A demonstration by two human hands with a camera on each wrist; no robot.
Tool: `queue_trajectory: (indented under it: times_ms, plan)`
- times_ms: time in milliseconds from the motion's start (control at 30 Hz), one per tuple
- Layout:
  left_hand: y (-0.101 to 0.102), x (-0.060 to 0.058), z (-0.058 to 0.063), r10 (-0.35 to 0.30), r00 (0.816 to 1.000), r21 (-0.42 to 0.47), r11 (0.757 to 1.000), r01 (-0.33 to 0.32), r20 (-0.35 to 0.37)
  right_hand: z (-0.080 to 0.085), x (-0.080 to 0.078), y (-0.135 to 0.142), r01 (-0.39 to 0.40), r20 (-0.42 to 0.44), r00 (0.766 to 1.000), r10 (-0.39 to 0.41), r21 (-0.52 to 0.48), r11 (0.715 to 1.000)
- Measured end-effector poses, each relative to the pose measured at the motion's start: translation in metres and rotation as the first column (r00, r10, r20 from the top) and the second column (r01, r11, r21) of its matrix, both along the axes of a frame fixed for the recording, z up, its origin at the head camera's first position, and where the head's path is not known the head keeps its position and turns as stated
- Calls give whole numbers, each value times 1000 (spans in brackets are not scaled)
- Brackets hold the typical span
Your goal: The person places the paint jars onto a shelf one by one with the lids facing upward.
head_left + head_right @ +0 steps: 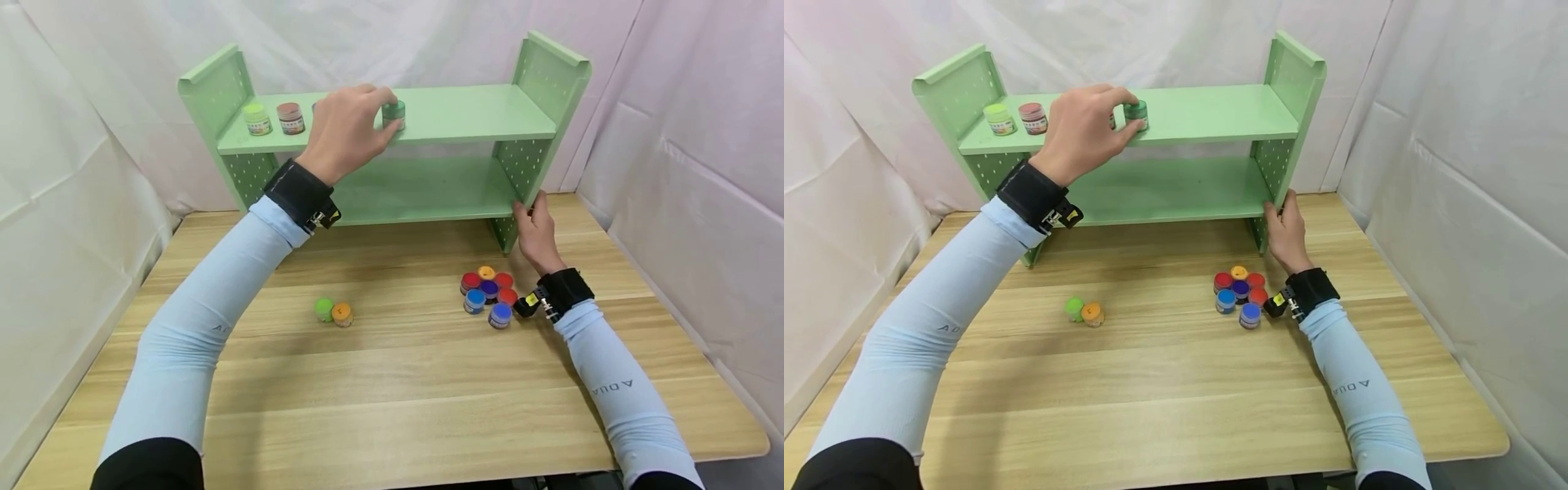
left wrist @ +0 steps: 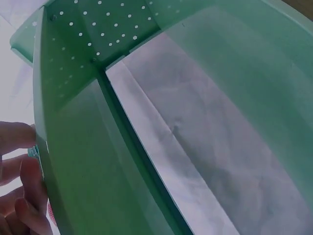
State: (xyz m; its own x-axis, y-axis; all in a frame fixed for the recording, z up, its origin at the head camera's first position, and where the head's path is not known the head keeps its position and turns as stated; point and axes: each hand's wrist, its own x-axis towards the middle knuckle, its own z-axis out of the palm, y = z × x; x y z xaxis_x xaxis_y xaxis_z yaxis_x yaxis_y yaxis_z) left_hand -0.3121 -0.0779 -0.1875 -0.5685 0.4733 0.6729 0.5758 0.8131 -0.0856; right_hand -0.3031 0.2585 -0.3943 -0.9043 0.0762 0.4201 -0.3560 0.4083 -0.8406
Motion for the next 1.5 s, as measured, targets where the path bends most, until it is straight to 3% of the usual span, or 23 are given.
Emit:
queue_trajectory:
  times_ms: [267, 500, 633, 733, 833, 933, 1000, 1067, 1200, 1367, 1500]
  plan:
    - [3, -1, 2, 22, 1000, -38, 999, -22, -11, 1, -1, 0, 6, -3, 1000, -6, -4, 1000]
    - [0, 1, -1, 30, 1000, 7, 1000, -30, -5, -1, -1, -1, -7, -2, 1000, 7, -6, 1000]
    - [-4, 4, -5, 11, 999, 30, 999, -10, -40, 0, -1, 0, -5, 0, 1000, 5, -3, 1000]
    - [-5, 6, -7, -41, 996, 41, 998, 44, -85, -1, -1, 1, -1, -2, 1000, 1, 0, 1000]
    - [-7, 8, -11, -147, 974, 56, 986, 159, -170, -1, -1, 2, -6, -5, 1000, 6, -6, 1000]
    - [-10, 12, -17, -256, 929, 34, 961, 275, -266, -1, -1, 2, -10, -4, 1000, 10, -6, 1000]
    - [-12, 17, -21, -317, 904, 12, 942, 335, -288, 0, -1, 2, -8, 1, 1000, 8, -5, 1000]
    - [-13, 22, -26, -356, 897, -4, 930, 368, -263, 4, 2, 1, -6, 3, 1000, 6, -4, 1000]
    - [-19, 31, -41, -394, 904, 15, 916, 402, -165, 17, 14, -6, -10, 0, 1000, 10, -9, 1000]
    - [-35, 35, -68, -382, 921, 59, 920, 387, -81, 24, 23, -10, -18, 4, 1000, 18, -18, 1000]
    - [-53, 35, -87, -355, 932, 80, 934, 349, 76, 24, 24, -10, -19, 6, 1000, 19, -20, 1000]
